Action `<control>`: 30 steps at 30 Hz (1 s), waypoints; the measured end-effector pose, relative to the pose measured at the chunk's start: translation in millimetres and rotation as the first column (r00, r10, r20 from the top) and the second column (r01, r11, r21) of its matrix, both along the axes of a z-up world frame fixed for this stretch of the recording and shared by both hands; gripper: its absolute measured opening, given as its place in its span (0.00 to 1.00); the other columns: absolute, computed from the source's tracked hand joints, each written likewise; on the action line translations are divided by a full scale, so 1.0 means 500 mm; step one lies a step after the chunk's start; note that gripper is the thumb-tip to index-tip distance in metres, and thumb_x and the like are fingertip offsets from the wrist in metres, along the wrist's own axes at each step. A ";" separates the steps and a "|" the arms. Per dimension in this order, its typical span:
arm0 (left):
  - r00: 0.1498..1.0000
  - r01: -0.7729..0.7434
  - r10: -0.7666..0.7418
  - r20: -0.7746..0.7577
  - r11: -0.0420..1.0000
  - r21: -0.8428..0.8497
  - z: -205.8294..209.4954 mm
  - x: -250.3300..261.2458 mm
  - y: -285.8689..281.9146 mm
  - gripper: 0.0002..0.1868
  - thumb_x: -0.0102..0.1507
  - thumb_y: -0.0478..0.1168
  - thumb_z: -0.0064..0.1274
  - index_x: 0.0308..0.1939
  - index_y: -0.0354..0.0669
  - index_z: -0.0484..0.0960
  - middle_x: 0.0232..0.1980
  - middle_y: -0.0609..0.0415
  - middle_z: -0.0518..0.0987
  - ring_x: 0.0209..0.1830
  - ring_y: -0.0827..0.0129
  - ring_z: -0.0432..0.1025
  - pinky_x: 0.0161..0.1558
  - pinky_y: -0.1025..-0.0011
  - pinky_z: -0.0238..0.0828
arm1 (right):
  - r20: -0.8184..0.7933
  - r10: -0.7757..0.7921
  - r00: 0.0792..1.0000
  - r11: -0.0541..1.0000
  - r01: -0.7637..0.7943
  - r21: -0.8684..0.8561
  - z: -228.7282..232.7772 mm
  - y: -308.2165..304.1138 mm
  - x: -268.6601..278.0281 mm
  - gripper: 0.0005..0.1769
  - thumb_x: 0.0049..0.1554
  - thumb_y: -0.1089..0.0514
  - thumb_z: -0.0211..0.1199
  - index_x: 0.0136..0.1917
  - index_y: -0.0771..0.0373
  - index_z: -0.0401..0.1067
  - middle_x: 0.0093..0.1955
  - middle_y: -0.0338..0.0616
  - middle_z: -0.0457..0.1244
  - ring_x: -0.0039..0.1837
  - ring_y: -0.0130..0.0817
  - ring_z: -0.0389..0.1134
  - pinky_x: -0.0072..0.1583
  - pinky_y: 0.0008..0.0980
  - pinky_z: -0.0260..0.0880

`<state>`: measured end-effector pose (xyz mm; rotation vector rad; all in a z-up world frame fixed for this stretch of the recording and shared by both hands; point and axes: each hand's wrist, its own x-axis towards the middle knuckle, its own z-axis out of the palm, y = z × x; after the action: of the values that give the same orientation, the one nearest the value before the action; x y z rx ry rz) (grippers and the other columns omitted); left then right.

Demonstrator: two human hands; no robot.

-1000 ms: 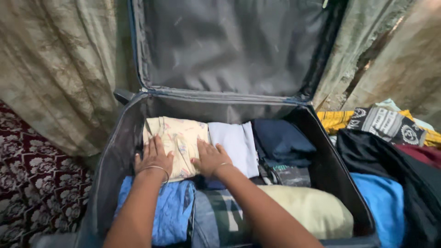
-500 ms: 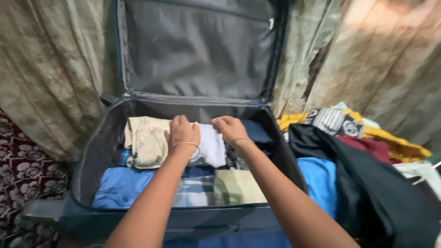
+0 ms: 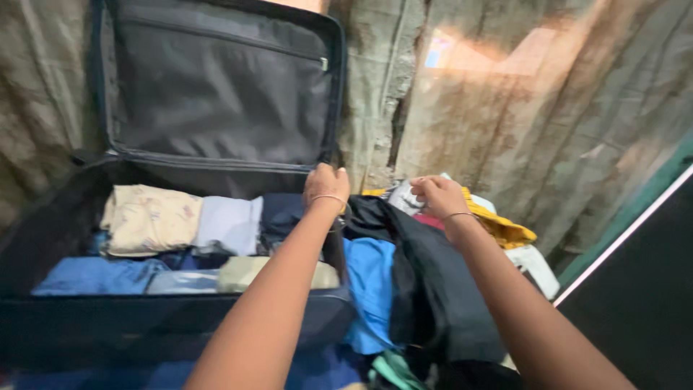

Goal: The person folds and organizes various items of clothing, including shirts and shorts, and places them into an open suitcase on a low surface.

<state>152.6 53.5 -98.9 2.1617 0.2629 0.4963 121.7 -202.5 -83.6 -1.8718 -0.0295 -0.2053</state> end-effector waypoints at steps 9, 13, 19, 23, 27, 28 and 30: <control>0.974 0.224 -0.214 -0.077 0.961 0.161 -0.035 -0.104 -0.213 0.24 0.62 0.58 0.52 0.55 0.50 0.80 0.63 0.42 0.77 0.65 0.46 0.70 0.63 0.48 0.67 | -0.037 -0.145 0.989 0.970 0.134 -0.205 -0.122 -0.324 0.051 0.20 0.58 0.47 0.59 0.50 0.64 0.80 0.43 0.47 0.70 0.42 0.35 0.67 0.44 0.37 0.68; 0.945 0.226 -0.170 -0.279 0.957 0.183 -0.054 -0.129 -0.226 0.29 0.61 0.61 0.52 0.64 0.58 0.75 0.72 0.47 0.67 0.74 0.45 0.60 0.70 0.44 0.58 | 0.030 -0.208 0.978 0.870 0.199 -0.450 -0.226 -0.371 0.091 0.28 0.55 0.37 0.59 0.52 0.63 0.80 0.45 0.54 0.73 0.49 0.46 0.74 0.53 0.43 0.72; 0.802 0.348 -0.177 -0.571 0.915 0.205 -0.122 -0.099 -0.221 0.55 0.57 0.76 0.52 0.80 0.56 0.52 0.82 0.44 0.52 0.80 0.41 0.49 0.73 0.39 0.50 | -0.182 -0.239 0.954 0.778 0.076 -0.623 -0.373 -0.316 0.086 0.56 0.47 0.17 0.61 0.75 0.55 0.61 0.73 0.61 0.60 0.75 0.55 0.60 0.73 0.46 0.59; 0.834 0.173 -0.042 -0.550 0.967 0.188 -0.135 -0.101 -0.283 0.56 0.56 0.78 0.51 0.79 0.57 0.54 0.82 0.45 0.48 0.82 0.42 0.43 0.74 0.39 0.46 | -0.205 -0.252 0.946 0.688 0.027 -0.725 -0.402 -0.271 0.096 0.45 0.51 0.19 0.56 0.70 0.49 0.67 0.67 0.55 0.63 0.69 0.52 0.65 0.69 0.44 0.64; 0.984 -0.045 0.111 -0.139 0.909 0.414 -0.137 -0.053 -0.340 0.55 0.50 0.65 0.59 0.78 0.54 0.56 0.81 0.48 0.51 0.81 0.44 0.41 0.70 0.39 0.42 | -0.326 0.043 0.944 0.643 -0.276 -0.715 -0.370 -0.347 0.153 0.36 0.54 0.24 0.55 0.56 0.53 0.78 0.56 0.46 0.71 0.61 0.44 0.72 0.63 0.37 0.70; 0.998 -0.064 0.066 0.012 0.867 0.494 -0.148 -0.031 -0.343 0.53 0.49 0.60 0.59 0.77 0.54 0.60 0.81 0.49 0.53 0.80 0.45 0.42 0.69 0.39 0.41 | -0.380 0.107 0.919 0.603 -0.364 -0.710 -0.355 -0.362 0.175 0.33 0.54 0.26 0.55 0.53 0.52 0.81 0.54 0.43 0.72 0.60 0.41 0.73 0.63 0.36 0.70; 0.976 0.218 -0.188 -0.112 0.799 0.560 -0.181 0.019 -0.343 0.37 0.59 0.55 0.53 0.72 0.52 0.66 0.77 0.51 0.59 0.82 0.49 0.43 0.75 0.38 0.35 | -0.465 0.071 0.882 0.709 -0.372 -0.598 -0.323 -0.382 0.225 0.30 0.56 0.33 0.55 0.49 0.57 0.83 0.51 0.47 0.75 0.56 0.46 0.76 0.59 0.39 0.74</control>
<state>162.2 -117.8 -189.2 2.7535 -0.1165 0.4303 234.0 -393.8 -245.3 -2.5898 -0.0517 0.4502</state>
